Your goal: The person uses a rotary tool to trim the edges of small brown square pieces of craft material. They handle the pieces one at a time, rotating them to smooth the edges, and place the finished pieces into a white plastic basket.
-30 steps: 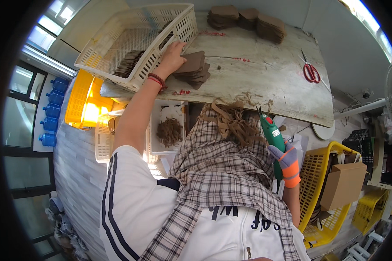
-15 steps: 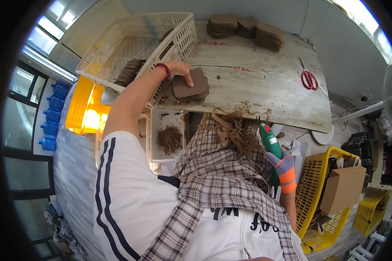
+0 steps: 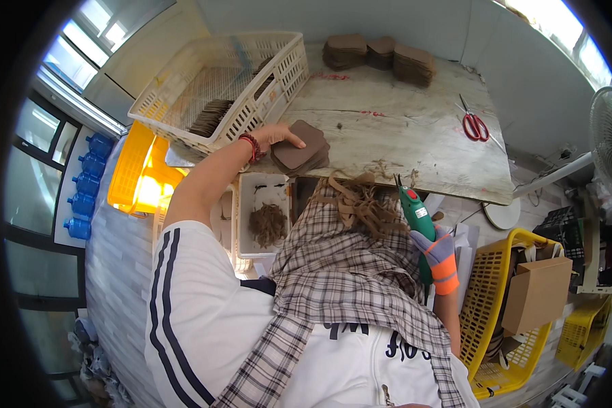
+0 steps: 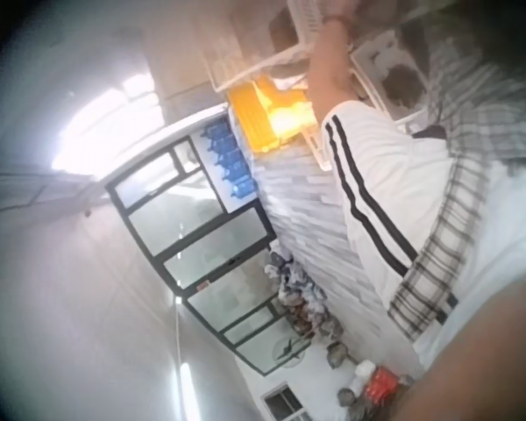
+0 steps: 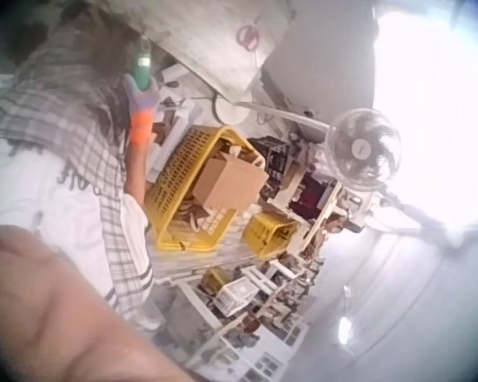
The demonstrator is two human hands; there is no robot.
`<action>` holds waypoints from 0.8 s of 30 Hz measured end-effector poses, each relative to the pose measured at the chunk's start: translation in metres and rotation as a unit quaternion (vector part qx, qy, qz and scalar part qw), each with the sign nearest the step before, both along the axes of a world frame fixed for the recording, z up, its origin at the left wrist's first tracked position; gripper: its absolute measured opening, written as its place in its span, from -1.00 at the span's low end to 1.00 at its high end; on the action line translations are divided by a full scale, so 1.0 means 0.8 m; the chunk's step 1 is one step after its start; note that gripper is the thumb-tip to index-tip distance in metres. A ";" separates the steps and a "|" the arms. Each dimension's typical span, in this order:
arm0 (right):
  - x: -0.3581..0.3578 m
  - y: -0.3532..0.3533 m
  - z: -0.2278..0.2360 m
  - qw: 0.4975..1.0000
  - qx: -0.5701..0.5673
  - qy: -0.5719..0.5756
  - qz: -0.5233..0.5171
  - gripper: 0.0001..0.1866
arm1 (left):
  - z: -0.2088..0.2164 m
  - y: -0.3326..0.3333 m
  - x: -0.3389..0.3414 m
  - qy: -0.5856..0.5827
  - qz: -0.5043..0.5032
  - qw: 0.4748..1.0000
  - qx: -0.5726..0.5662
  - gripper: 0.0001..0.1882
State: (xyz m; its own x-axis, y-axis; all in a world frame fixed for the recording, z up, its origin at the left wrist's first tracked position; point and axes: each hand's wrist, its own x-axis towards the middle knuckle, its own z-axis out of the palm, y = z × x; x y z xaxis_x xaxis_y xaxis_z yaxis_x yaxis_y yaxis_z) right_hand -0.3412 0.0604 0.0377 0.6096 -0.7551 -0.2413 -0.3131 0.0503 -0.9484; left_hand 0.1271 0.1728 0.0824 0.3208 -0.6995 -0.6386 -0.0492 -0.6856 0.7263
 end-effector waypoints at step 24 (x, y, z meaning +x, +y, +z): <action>0.067 -0.027 0.026 0.997 0.068 -0.036 0.024 -0.54 | 0.056 -0.012 -0.058 -0.611 -0.162 0.755 -0.175 -0.01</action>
